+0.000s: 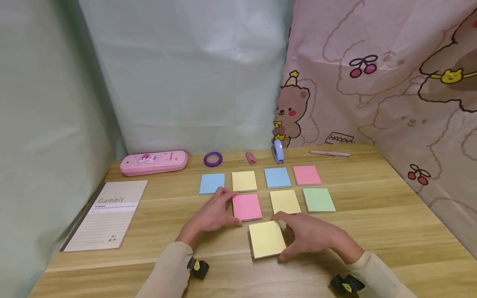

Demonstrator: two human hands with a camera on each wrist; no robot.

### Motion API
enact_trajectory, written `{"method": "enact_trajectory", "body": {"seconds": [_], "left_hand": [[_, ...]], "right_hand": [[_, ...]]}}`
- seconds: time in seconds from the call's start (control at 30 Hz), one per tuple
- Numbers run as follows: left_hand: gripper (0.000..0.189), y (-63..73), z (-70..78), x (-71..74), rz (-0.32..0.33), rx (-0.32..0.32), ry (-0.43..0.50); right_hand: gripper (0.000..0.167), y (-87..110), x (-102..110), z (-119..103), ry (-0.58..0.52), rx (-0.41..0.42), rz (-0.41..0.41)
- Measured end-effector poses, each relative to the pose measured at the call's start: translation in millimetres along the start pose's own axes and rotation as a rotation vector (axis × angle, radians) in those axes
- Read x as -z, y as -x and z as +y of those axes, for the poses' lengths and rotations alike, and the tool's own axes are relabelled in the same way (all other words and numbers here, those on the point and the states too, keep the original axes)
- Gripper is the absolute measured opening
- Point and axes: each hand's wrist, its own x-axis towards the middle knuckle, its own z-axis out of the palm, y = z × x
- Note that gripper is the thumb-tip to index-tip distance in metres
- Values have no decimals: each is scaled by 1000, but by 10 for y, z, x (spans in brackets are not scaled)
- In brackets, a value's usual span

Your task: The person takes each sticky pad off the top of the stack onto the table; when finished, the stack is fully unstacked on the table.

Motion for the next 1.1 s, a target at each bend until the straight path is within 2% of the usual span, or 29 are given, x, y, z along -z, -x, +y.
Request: {"method": "enact_trajectory", "body": {"seconds": [0.5,0.73,0.83,0.93,1.1], "left_hand": [[93,-16,0,-40,37,7,-12],[89,77,28,15,60,28,-7],[82,171,92,47,34,10,-30],[79,280,212,55,-29,-36,-60],[89,439,447,-32,-139,-105,-110]], "right_hand": [[81,-2,-17,9,-1,-5,0],[78,-15,-12,-1,-9,1,-1],[78,-14,-15,-9,-6,4,0],[78,-13,-15,-15,2,5,4],[77,-13,-15,-18,12,9,10]]}}
